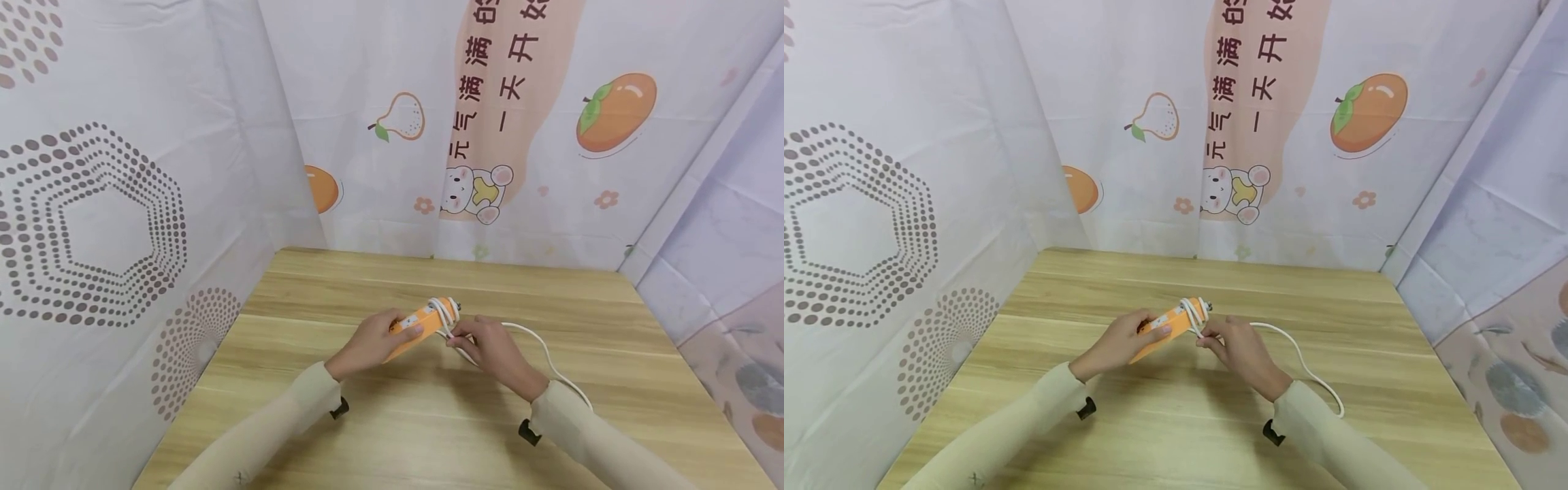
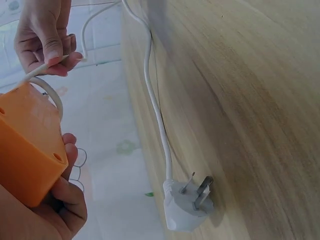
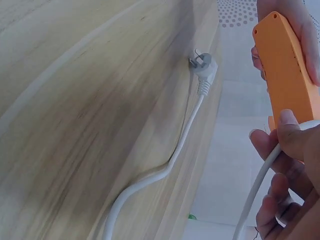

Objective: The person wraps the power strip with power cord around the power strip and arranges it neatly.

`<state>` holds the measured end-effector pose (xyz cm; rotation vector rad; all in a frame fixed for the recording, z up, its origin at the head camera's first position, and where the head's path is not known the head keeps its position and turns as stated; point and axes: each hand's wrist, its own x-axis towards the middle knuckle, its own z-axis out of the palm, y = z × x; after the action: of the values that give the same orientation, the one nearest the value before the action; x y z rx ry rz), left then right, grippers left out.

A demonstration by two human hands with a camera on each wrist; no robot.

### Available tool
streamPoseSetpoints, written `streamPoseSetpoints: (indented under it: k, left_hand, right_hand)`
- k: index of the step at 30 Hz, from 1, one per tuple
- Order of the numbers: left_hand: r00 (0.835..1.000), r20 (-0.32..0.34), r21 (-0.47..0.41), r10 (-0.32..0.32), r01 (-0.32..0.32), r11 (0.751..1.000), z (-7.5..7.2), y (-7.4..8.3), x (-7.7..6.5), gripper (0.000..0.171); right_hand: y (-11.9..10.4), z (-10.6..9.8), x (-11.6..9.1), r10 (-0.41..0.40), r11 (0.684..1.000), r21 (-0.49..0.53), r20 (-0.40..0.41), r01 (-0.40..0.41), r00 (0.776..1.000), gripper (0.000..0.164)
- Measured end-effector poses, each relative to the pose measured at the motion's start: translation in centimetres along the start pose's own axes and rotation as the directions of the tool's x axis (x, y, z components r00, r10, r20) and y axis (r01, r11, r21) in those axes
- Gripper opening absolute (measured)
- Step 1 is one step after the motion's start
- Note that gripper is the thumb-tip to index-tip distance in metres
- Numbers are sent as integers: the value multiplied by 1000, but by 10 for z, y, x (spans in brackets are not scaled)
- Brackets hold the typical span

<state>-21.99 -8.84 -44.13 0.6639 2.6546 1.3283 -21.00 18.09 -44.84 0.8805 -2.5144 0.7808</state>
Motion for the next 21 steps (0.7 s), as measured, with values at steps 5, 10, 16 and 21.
streamPoseSetpoints:
  k: [5,10,16,21]
  left_hand:
    - [1000,25,-31,9,-8,999,-1,-4,1,53]
    - [1000,25,-44,7,-6,999,-5,-5,-1,50]
    - [1000,6,-33,30,-30,999,-7,-6,2,43]
    - [997,53,-80,60,-56,995,-7,-7,2,40]
  right_hand:
    - [-2,-1,0,12,1000,2,22,-13,1000,8]
    - [1,1,-2,-21,998,-54,48,24,999,7]
    - [7,7,-9,-67,991,-116,55,73,996,10]
    - [11,8,-10,-137,970,-199,19,138,990,8]
